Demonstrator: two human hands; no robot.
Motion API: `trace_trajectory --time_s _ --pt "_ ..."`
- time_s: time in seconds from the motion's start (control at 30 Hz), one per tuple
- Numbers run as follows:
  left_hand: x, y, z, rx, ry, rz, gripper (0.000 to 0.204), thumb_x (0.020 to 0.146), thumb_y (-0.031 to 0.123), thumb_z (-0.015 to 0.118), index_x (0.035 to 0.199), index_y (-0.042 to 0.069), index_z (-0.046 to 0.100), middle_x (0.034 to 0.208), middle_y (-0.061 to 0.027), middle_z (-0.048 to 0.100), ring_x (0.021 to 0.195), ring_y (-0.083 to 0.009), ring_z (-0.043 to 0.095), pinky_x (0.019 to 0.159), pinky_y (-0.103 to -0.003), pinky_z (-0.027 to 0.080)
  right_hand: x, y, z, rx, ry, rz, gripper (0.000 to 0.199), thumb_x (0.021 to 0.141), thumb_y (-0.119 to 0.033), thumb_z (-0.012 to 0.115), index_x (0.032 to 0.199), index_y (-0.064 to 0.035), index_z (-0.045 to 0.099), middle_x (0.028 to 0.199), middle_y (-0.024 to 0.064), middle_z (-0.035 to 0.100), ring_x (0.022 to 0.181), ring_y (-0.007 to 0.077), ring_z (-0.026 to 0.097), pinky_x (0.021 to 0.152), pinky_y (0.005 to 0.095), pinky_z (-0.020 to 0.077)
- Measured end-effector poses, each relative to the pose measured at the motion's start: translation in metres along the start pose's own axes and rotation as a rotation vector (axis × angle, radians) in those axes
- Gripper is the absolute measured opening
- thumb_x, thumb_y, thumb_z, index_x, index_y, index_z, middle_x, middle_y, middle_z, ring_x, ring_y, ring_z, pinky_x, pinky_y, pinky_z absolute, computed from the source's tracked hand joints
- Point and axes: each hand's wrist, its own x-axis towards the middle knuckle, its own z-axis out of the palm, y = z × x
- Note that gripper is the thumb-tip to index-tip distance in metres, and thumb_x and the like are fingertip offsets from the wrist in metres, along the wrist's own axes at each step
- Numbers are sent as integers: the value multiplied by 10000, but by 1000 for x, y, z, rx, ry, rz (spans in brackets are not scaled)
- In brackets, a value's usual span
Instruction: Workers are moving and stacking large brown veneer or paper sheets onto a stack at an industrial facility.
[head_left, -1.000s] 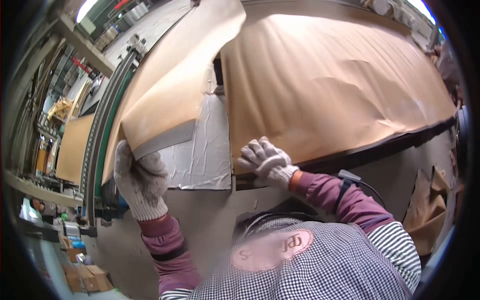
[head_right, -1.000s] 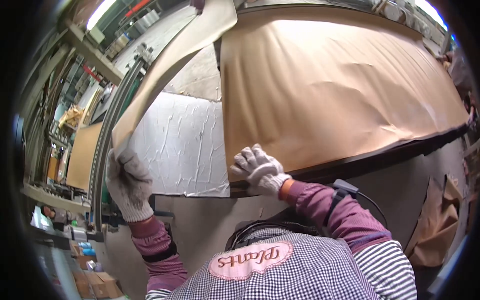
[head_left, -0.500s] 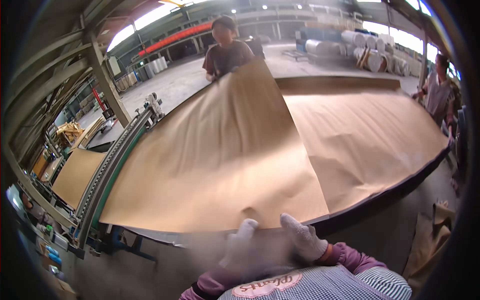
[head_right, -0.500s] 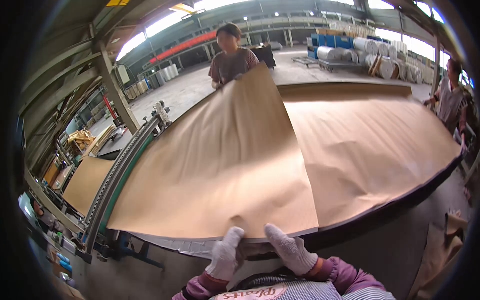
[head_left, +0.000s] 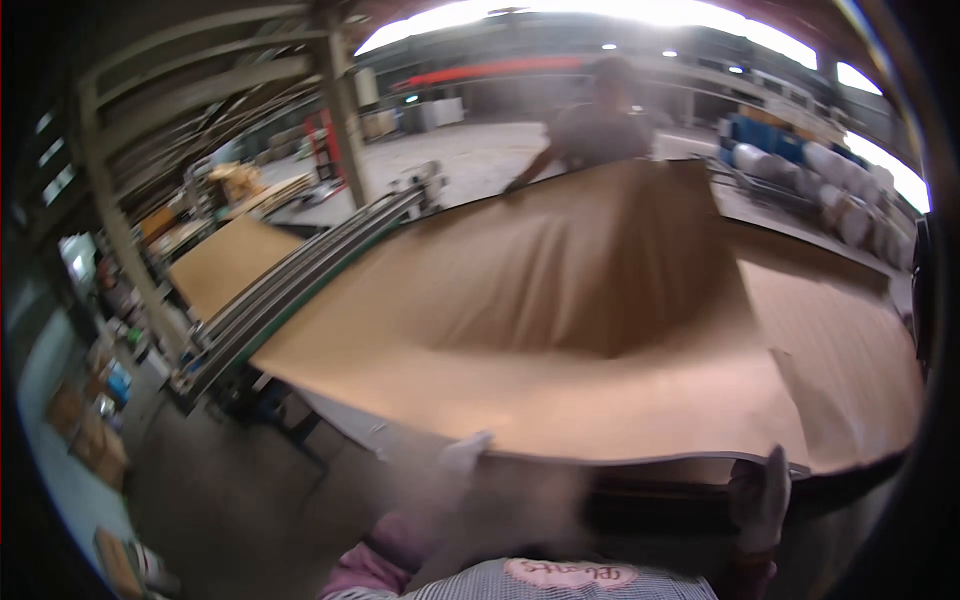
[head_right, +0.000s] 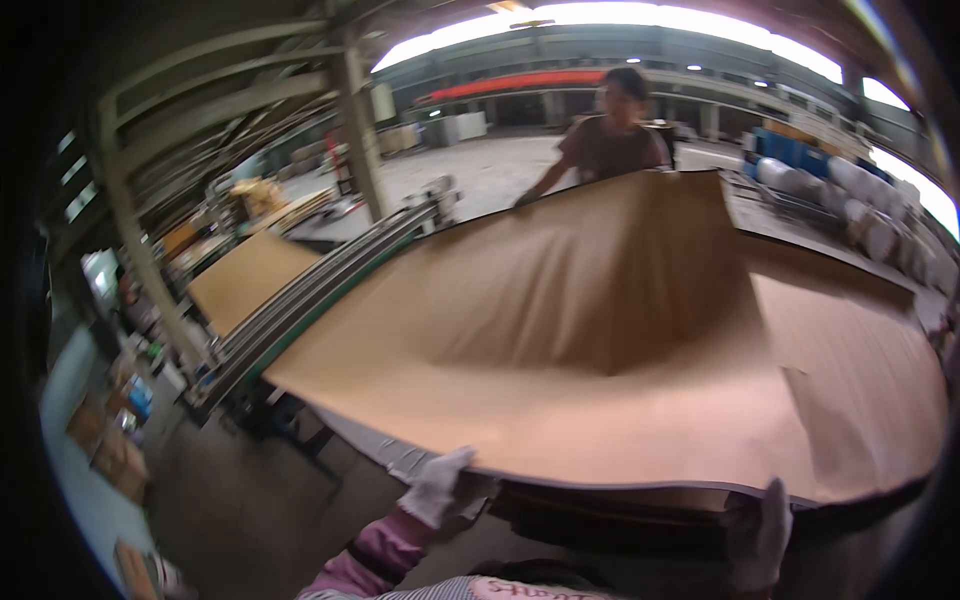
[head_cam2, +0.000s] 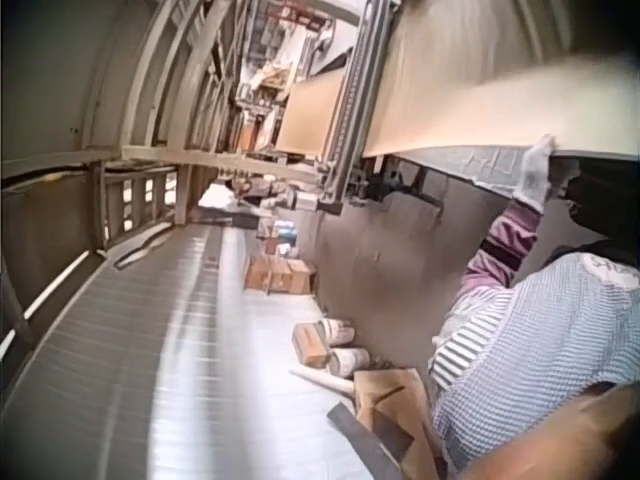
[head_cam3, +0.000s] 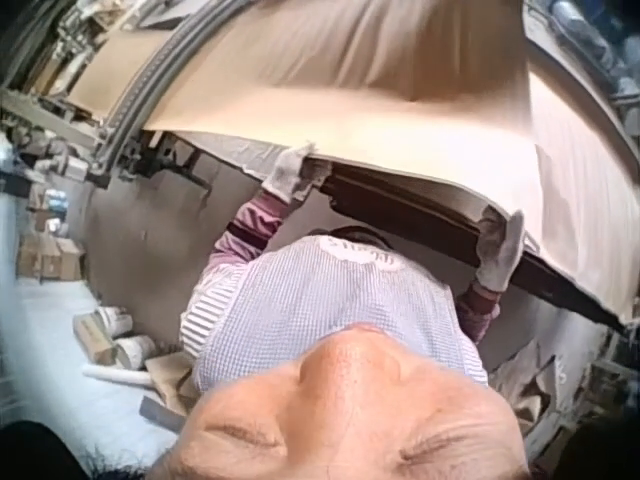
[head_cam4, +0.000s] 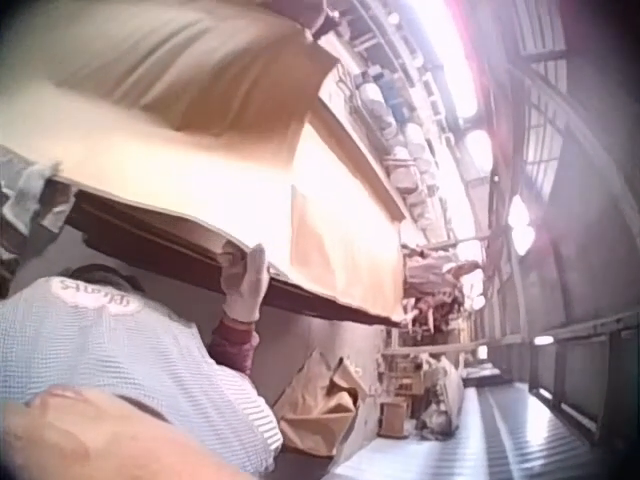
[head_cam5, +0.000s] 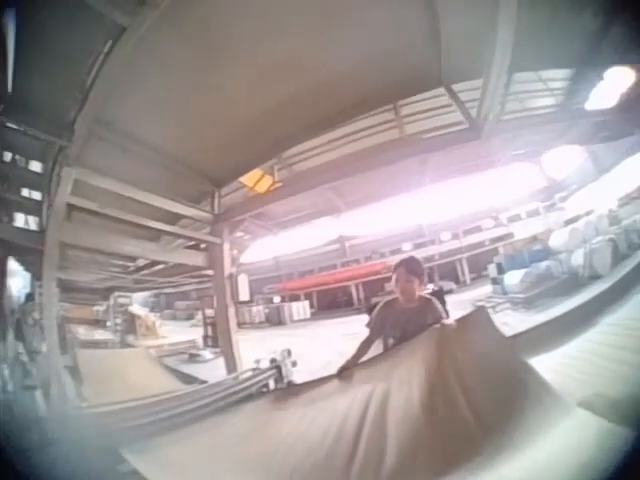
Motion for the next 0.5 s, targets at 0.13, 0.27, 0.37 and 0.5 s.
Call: trace_trajectory --time_s 0.13,0.27,0.37,0.5 --pt "-17 36 95 -234 -60 -27 377 998 267 465 1222 -32 516 1138 -166 589 976 -267 643 811 -370 583 -42 40 41 -407 -282 287 414 1024 -331 416 1254 5 487 1209 110 550 1089 215 559 946 383 487" --pt "-28 73 145 -398 -53 -273 391 994 284 494 1231 -27 512 1109 -151 606 976 -255 644 791 -363 584 -7 140 24 -874 -629 151 451 1003 -224 460 1350 57 399 1231 159 536 1146 306 539 962 384 464" --pt "-12 83 137 -261 -326 -195 475 1004 385 446 1239 -22 512 1057 -155 640 924 -262 660 771 -379 578 38 139 48 -1570 -544 -944 423 977 -108 441 1369 46 393 1269 215 510 1236 344 477 1085 421 348" --pt "7 152 68 -423 -56 -127 510 978 498 415 1094 27 574 894 -119 641 782 -265 639 710 -423 549 76 58 115 -632 -280 73 387 976 -359 506 820 -35 647 665 38 639 557 102 580 533 224 466"
